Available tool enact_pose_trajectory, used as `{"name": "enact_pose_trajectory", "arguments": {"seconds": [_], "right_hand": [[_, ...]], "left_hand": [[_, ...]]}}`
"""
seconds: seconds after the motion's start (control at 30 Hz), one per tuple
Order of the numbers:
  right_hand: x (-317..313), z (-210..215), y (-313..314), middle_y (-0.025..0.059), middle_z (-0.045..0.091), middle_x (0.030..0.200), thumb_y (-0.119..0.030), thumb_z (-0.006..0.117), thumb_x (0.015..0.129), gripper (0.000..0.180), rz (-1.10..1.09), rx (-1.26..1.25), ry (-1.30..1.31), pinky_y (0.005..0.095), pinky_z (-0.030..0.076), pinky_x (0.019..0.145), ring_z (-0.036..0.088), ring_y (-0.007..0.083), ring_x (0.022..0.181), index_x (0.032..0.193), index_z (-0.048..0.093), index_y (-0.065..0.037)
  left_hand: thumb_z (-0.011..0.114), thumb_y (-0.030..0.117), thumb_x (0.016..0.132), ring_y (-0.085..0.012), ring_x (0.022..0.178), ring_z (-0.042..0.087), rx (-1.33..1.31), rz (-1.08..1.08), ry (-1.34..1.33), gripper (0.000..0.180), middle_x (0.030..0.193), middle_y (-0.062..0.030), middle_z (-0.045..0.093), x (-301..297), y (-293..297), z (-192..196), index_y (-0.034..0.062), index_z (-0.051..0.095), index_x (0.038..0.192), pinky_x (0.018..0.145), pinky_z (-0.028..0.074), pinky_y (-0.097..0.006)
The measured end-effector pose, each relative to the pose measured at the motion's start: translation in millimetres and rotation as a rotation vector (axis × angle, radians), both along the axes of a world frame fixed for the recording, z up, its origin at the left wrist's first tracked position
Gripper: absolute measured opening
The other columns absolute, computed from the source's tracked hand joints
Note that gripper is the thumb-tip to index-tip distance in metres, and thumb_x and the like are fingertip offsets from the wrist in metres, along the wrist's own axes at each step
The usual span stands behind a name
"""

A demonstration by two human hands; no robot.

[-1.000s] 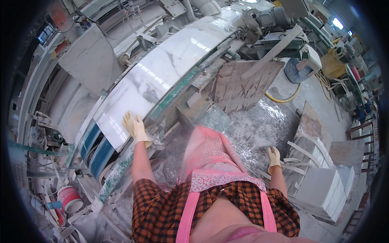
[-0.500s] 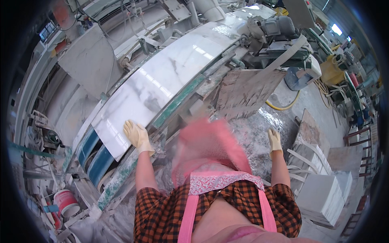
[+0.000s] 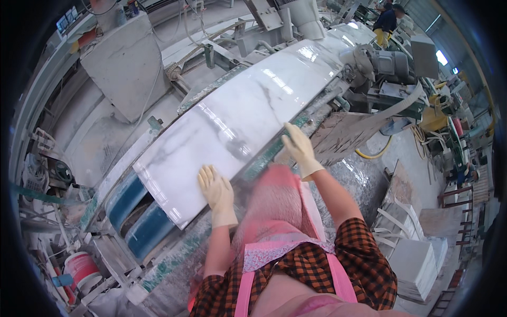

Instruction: The person repeatedly picks up rectangular white tiles from a conveyor belt and stacks them on a nearby pile. The person wears gloves and an apron while handling the tiles one at a time.

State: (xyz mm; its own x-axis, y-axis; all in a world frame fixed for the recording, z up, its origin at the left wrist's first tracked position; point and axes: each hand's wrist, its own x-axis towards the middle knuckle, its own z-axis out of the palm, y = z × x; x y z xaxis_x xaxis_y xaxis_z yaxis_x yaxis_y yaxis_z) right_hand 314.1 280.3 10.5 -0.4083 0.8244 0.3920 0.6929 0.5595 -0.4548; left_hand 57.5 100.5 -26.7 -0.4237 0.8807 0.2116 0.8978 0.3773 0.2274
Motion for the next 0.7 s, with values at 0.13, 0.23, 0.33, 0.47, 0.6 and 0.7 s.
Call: {"name": "enact_pose_trajectory", "arguments": {"seconds": [0.13,0.23,0.33,0.47,0.6,0.7], "right_hand": [[-97,-18,-4,0.0213,0.050,0.143,-0.027,0.059,0.095,0.055,-0.105,-0.025,-0.214,0.0428,0.038,0.112,0.045,0.0385,0.135,0.143,0.047,-0.003],[-129,-27,-12,0.0237,0.045,0.147,-0.029,0.059,0.095,0.058,-0.090,0.116,-0.295,0.0472,0.032,0.115,0.040,0.0430,0.138,0.145,0.044,-0.002],[-136,-27,-17,0.0250,0.041,0.150,-0.030,0.058,0.095,0.060,-0.134,0.026,-0.315,0.0492,0.030,0.116,0.036,0.0439,0.140,0.147,0.042,-0.003],[-133,-21,-19,0.0254,0.041,0.150,-0.029,0.058,0.095,0.062,-0.116,0.010,-0.332,0.0485,0.029,0.116,0.036,0.0439,0.140,0.148,0.041,-0.003],[-135,-14,-17,0.0250,0.041,0.150,-0.029,0.060,0.094,0.063,-0.095,-0.037,-0.342,0.0479,0.029,0.116,0.036,0.0437,0.140,0.148,0.041,-0.003],[-135,-12,-18,0.0241,0.040,0.151,-0.028,0.061,0.093,0.062,-0.094,-0.086,-0.324,0.0477,0.029,0.116,0.036,0.0425,0.140,0.148,0.042,-0.003]], "left_hand": [[0.051,0.026,0.092,-0.0381,0.143,0.033,0.011,-0.083,-0.101,0.059,0.148,-0.0250,0.045,-7,1,8,-0.0094,0.047,0.139,0.124,0.015,-0.047],[0.053,0.028,0.091,-0.0403,0.142,0.034,0.046,-0.133,-0.199,0.059,0.146,-0.0252,0.046,-10,3,14,-0.0090,0.050,0.137,0.123,0.016,-0.049],[0.055,0.028,0.090,-0.0412,0.141,0.035,0.009,-0.166,-0.279,0.058,0.146,-0.0245,0.047,-11,6,19,-0.0088,0.052,0.135,0.122,0.018,-0.051],[0.056,0.025,0.090,-0.0431,0.138,0.038,0.084,-0.180,-0.310,0.053,0.142,-0.0236,0.051,-8,5,14,-0.0090,0.055,0.131,0.120,0.020,-0.055],[0.056,0.020,0.089,-0.0446,0.135,0.042,0.129,-0.191,-0.342,0.045,0.138,-0.0236,0.054,-7,4,8,-0.0066,0.060,0.125,0.117,0.024,-0.059],[0.056,0.018,0.088,-0.0439,0.134,0.043,0.122,-0.210,-0.351,0.044,0.137,-0.0229,0.055,-7,5,6,-0.0056,0.060,0.125,0.117,0.024,-0.059]]}}
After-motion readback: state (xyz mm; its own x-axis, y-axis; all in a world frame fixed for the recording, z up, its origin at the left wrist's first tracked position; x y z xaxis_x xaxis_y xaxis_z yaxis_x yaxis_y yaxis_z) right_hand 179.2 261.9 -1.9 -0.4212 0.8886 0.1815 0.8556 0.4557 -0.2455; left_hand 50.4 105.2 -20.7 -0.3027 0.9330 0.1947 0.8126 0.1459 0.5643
